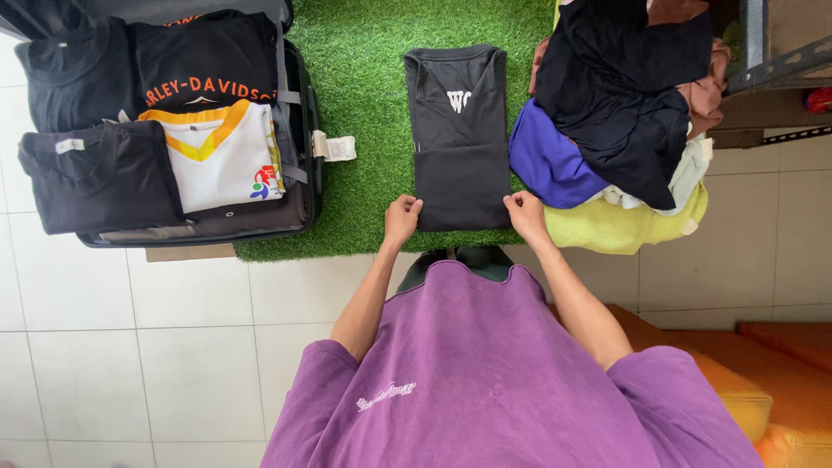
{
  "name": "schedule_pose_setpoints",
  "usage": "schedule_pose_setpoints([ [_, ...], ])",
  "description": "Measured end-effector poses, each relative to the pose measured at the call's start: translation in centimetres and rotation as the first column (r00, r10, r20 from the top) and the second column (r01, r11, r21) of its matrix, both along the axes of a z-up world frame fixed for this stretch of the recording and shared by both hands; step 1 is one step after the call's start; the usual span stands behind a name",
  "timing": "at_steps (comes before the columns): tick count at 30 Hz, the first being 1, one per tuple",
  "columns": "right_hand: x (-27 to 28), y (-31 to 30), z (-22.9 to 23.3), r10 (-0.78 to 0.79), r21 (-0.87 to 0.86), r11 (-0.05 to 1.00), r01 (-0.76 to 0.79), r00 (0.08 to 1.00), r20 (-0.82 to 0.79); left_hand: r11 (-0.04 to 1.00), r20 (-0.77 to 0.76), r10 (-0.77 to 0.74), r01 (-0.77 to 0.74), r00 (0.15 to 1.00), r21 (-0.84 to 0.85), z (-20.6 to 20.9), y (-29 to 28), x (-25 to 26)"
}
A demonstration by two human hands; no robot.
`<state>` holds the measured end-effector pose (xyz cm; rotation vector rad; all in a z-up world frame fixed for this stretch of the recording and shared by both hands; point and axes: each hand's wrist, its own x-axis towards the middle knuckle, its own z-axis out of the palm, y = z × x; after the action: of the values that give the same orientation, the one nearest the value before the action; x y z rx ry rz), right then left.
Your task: The person folds a black t-shirt and a grey t-shirt by hand, smoothing them out and then placing them into an open suitcase.
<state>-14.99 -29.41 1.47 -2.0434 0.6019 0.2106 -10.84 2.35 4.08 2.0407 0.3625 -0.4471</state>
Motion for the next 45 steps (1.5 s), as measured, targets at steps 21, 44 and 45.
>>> schedule_pose_setpoints([
  [21, 1.1, 1.2, 1.8, -0.007, 0.195, 0.981, 0.014, 0.999, -0.039, 0.994, -0.054, -0.015, 0.009, 0.998, -0.109, -1.4, -1.1, -0.5],
  [44, 2.7, 1.0, 12.3, 0.615, -0.379, 0.787, -0.487, 0.670, 0.416, 0.450, -0.397, 0.009, -0.358, 0.918, -0.818, 4.4, -1.8, 5.3],
  [45, 3.2, 1.1, 12.2, 0.612, -0.398, 0.788, -0.470, 0.673, 0.416, 0.427, -0.408, 0.014, -0.375, 0.913, -0.823, 4.4, -2.0, 5.7],
])
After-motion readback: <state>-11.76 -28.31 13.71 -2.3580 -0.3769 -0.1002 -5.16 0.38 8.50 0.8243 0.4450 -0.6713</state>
